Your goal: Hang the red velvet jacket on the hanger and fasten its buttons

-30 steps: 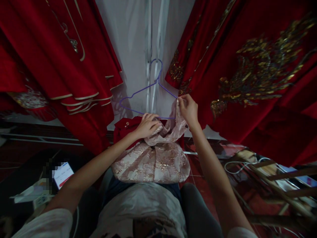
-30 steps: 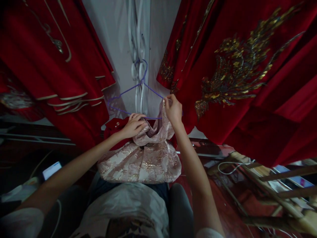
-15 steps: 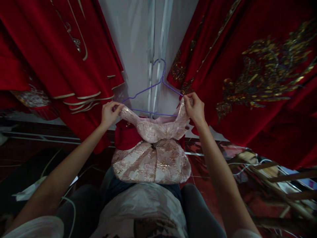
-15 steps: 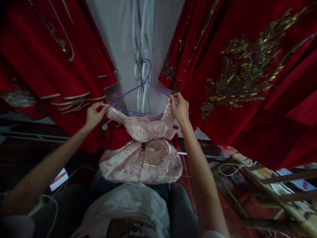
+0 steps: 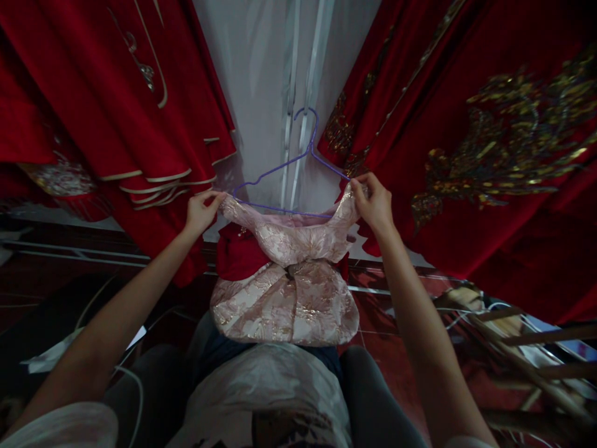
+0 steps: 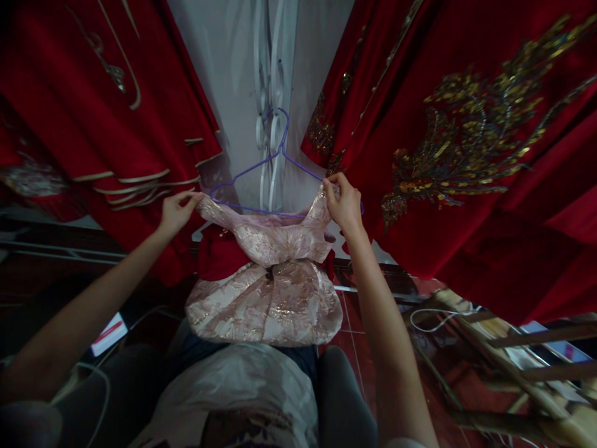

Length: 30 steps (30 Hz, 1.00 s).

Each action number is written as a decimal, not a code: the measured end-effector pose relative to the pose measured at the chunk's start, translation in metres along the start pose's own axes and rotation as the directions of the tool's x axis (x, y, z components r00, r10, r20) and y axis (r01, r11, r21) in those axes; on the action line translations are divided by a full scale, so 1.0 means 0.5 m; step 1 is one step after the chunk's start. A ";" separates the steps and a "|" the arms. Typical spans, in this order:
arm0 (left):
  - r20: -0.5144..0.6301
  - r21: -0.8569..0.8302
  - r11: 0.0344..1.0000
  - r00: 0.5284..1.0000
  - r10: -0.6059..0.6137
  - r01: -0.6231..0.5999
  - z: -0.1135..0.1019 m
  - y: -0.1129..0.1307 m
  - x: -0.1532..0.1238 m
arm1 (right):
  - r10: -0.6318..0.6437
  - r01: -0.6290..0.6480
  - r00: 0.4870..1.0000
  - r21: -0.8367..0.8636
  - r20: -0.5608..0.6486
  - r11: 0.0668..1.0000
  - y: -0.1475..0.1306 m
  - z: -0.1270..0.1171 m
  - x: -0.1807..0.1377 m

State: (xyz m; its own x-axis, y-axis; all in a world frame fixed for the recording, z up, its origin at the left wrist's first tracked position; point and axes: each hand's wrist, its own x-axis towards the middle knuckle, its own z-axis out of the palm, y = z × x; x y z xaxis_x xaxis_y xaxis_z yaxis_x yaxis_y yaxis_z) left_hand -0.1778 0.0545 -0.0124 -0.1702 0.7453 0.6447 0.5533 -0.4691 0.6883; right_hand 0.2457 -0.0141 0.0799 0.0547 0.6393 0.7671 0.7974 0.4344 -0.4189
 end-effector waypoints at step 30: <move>0.480 0.387 0.870 0.872 0.093 -0.306 0.116 -0.052 -0.110 | 0.015 -0.020 0.998 0.083 0.061 0.996 0.022 0.012 -0.004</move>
State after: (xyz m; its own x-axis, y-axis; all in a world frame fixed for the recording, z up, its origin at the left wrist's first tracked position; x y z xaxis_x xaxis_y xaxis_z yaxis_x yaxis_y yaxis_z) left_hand -0.1354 0.0530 -0.0851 0.2947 0.8341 0.4664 0.8489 -0.4526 0.2730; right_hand 0.2508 -0.0068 0.0706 0.0295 0.6831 0.7297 0.7435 0.4730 -0.4728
